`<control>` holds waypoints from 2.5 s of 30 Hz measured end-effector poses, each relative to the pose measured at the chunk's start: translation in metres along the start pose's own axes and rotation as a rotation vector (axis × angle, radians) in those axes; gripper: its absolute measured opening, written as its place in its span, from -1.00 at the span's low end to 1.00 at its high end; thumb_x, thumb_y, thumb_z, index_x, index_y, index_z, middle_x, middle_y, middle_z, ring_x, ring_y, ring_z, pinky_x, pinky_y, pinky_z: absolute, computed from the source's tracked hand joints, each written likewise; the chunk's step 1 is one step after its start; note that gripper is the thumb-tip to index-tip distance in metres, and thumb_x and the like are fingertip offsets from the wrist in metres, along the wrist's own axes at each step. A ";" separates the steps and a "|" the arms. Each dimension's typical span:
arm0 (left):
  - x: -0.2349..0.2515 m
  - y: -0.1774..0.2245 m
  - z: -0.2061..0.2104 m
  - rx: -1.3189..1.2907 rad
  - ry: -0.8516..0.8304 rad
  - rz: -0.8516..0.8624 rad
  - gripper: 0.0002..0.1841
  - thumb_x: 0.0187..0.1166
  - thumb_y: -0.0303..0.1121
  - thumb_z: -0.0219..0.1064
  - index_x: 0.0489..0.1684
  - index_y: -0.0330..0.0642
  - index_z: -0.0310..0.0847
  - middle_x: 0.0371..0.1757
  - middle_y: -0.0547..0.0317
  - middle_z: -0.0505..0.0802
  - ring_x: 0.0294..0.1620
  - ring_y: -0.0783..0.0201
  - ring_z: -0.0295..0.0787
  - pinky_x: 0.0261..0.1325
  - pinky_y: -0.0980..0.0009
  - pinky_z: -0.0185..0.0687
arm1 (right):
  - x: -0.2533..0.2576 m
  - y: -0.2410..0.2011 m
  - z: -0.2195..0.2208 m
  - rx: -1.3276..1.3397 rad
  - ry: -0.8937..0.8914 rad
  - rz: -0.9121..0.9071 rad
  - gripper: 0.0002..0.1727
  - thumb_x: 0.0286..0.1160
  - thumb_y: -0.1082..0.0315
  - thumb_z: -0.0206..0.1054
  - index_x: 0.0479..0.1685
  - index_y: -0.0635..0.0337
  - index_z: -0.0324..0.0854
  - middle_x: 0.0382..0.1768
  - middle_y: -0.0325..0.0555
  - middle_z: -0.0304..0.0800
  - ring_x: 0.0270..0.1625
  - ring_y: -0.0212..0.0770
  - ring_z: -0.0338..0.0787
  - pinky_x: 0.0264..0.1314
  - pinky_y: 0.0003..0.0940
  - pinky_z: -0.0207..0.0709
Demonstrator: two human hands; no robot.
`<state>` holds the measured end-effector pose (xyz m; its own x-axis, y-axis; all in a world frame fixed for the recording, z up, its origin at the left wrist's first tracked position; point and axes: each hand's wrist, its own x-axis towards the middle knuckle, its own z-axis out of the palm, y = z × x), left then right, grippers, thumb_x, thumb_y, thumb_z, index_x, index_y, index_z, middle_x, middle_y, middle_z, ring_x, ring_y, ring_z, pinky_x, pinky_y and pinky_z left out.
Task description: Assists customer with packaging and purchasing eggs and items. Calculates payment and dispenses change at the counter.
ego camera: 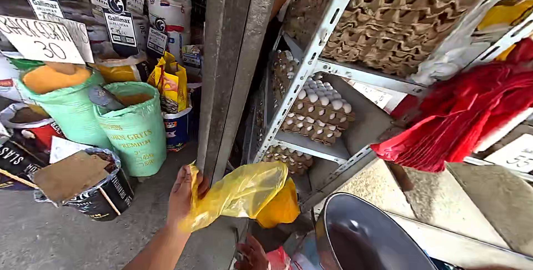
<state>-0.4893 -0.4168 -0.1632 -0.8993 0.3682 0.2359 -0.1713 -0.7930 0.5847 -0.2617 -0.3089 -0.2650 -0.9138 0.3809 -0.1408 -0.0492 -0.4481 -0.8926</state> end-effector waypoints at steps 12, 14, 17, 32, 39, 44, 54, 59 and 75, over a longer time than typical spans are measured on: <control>0.045 0.181 -0.218 0.664 0.097 0.167 -0.79 0.80 -0.19 0.16 -0.24 0.23 0.69 -0.50 0.60 0.72 -0.55 0.69 0.57 -0.43 0.72 0.56 | 0.201 0.057 0.252 0.259 -0.142 -0.007 -0.81 0.63 0.35 0.22 -0.02 0.00 0.76 -0.22 -0.21 0.96 -0.17 -0.34 0.92 -0.05 -0.31 0.82; 0.065 0.203 -0.249 1.197 0.061 0.241 -0.88 0.66 -0.25 0.30 -0.16 -0.02 0.72 -0.32 0.43 0.80 -0.36 0.58 0.71 -0.25 0.59 0.69 | 0.229 0.057 0.280 0.230 -0.046 0.083 -0.76 0.64 0.46 0.02 -0.06 0.11 0.63 -0.35 -0.19 0.90 -0.31 -0.33 0.89 -0.19 -0.33 0.82; 0.101 0.218 -0.268 1.654 -0.008 0.267 -0.63 0.43 -0.35 0.43 0.19 -0.28 0.79 0.20 -0.23 0.83 0.29 -0.26 0.74 0.35 -0.29 0.58 | 0.264 0.053 0.305 0.175 0.107 0.110 -0.85 0.72 0.41 0.09 0.01 0.22 0.55 -0.38 -0.15 0.85 -0.36 -0.31 0.86 -0.25 -0.33 0.80; 0.355 0.135 -0.280 1.388 -0.089 -0.212 -0.76 0.50 -0.42 0.42 -0.01 -0.42 0.77 -0.09 -0.18 0.87 -0.05 -0.01 0.84 0.12 -0.05 0.73 | 0.511 -0.004 0.316 0.075 0.157 0.198 -0.75 0.82 0.43 0.07 0.31 0.32 0.40 -0.22 -0.07 0.81 -0.20 -0.22 0.86 -0.02 -0.24 0.80; 0.457 0.092 -0.294 1.186 -0.073 -0.439 -0.76 0.46 -0.53 0.37 0.03 -0.42 0.70 -0.08 -0.14 0.85 -0.11 0.06 0.82 0.00 0.00 0.77 | 0.564 -0.043 0.275 0.257 0.347 0.081 -0.75 0.76 0.47 -0.11 0.11 0.14 0.49 -0.28 -0.16 0.77 -0.27 -0.24 0.82 -0.20 -0.26 0.75; 0.525 0.017 -0.258 0.642 -0.041 -0.744 -0.77 0.65 -0.60 0.08 0.16 -0.35 0.53 -0.21 0.02 0.84 -0.33 0.22 0.84 -0.23 0.26 0.83 | 0.557 -0.032 0.243 -0.103 0.537 -0.142 -0.73 0.27 0.68 0.11 -0.06 0.32 0.50 -0.27 -0.24 0.66 -0.24 -0.45 0.69 -0.15 -0.46 0.64; 0.642 -0.101 -0.159 0.263 -0.814 -1.122 -0.77 0.45 -0.56 0.19 -0.09 -0.07 0.69 -0.25 0.27 0.87 -0.31 0.40 0.80 -0.22 0.41 0.77 | 0.637 -0.045 0.179 -0.765 1.041 0.067 -0.48 0.45 0.33 0.45 0.43 0.31 0.64 0.15 0.40 0.74 0.10 0.25 0.78 0.22 0.19 0.64; 0.712 -0.137 -0.128 0.737 -1.577 -0.743 -0.83 0.41 -0.56 0.35 -0.18 -0.23 0.86 -0.15 0.16 0.84 -0.12 0.37 0.69 0.04 0.34 0.61 | 0.686 -0.085 0.158 -0.847 1.222 0.135 -0.19 0.22 0.27 0.65 0.56 0.36 0.48 0.51 0.56 0.44 0.45 0.46 0.60 0.45 0.33 0.53; 0.773 -0.197 -0.115 1.726 -1.668 -0.463 -0.61 0.56 -0.51 0.27 0.37 -0.20 0.71 0.42 -0.17 0.73 0.45 -0.15 0.66 0.47 -0.13 0.57 | 0.736 -0.143 0.110 -0.450 0.933 -0.134 -0.81 0.30 0.57 0.29 -0.31 0.20 0.84 -0.25 -0.16 0.77 -0.23 -0.35 0.70 -0.13 -0.39 0.62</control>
<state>-1.1969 -0.0316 -0.1856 0.1454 0.9111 -0.3856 0.9208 0.0180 0.3897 -0.9717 -0.0535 -0.1938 -0.2279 0.9646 -0.1329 0.2026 -0.0866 -0.9754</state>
